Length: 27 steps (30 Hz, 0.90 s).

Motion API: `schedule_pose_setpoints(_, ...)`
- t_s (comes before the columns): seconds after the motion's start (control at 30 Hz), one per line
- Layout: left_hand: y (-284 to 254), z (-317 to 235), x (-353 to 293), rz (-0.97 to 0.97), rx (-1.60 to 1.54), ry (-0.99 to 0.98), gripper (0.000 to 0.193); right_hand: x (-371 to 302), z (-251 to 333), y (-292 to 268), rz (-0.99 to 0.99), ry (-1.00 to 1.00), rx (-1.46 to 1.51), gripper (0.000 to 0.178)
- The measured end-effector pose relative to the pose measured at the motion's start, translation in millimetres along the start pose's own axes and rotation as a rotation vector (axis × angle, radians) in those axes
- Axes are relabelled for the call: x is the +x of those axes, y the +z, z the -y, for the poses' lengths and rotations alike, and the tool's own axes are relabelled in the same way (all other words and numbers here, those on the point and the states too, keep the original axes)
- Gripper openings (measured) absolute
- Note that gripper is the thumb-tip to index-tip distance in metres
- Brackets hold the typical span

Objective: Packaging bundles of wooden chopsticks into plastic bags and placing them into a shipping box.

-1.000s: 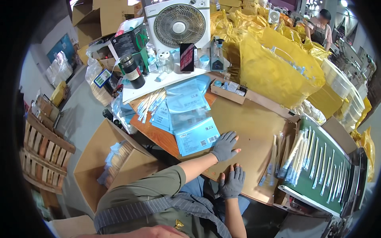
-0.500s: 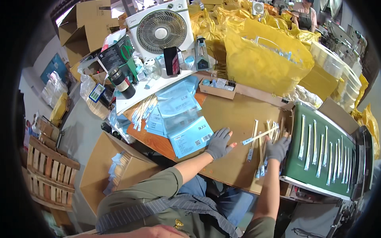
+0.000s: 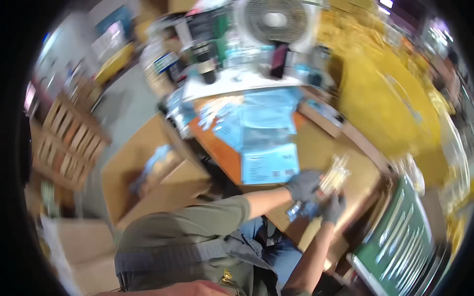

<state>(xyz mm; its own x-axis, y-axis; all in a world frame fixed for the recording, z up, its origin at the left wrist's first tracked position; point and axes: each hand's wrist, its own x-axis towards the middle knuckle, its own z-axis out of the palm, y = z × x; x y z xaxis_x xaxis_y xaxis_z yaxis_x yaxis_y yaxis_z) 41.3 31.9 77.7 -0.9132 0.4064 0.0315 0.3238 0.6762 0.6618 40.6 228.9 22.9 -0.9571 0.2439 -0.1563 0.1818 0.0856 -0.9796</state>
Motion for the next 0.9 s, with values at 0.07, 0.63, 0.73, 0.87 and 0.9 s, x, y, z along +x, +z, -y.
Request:
schedule_pose_setpoints(0.07, 13, 53, -21, -0.428, 0.145, 0.137, 0.073, -48, 15, 46, 0.033, -0.18, -0.009, 0.048)
schedule_pose_setpoints(0.63, 32, 54, -5, -0.525, 0.03, 0.231, 0.086, -149, -22, 1, -0.132, -0.746, -0.764, 0.044)
schedule_pose_setpoints(0.73, 32, 56, -7, -0.571, 0.072, 0.241, 0.086, -150, -23, 3, -0.112, -0.742, -0.743, 0.043)
schedule_pose_setpoints(0.87, 29, 54, -5, -0.577, 0.055, 0.254, 0.085, -141, -34, -7, -0.109, -0.98, -0.92, 0.042)
schedule_pose_setpoints(0.9, 29, 55, -6, -0.582, 0.063, 0.255, 0.084, -145, -29, -3, -0.105, -0.877, -0.862, 0.042)
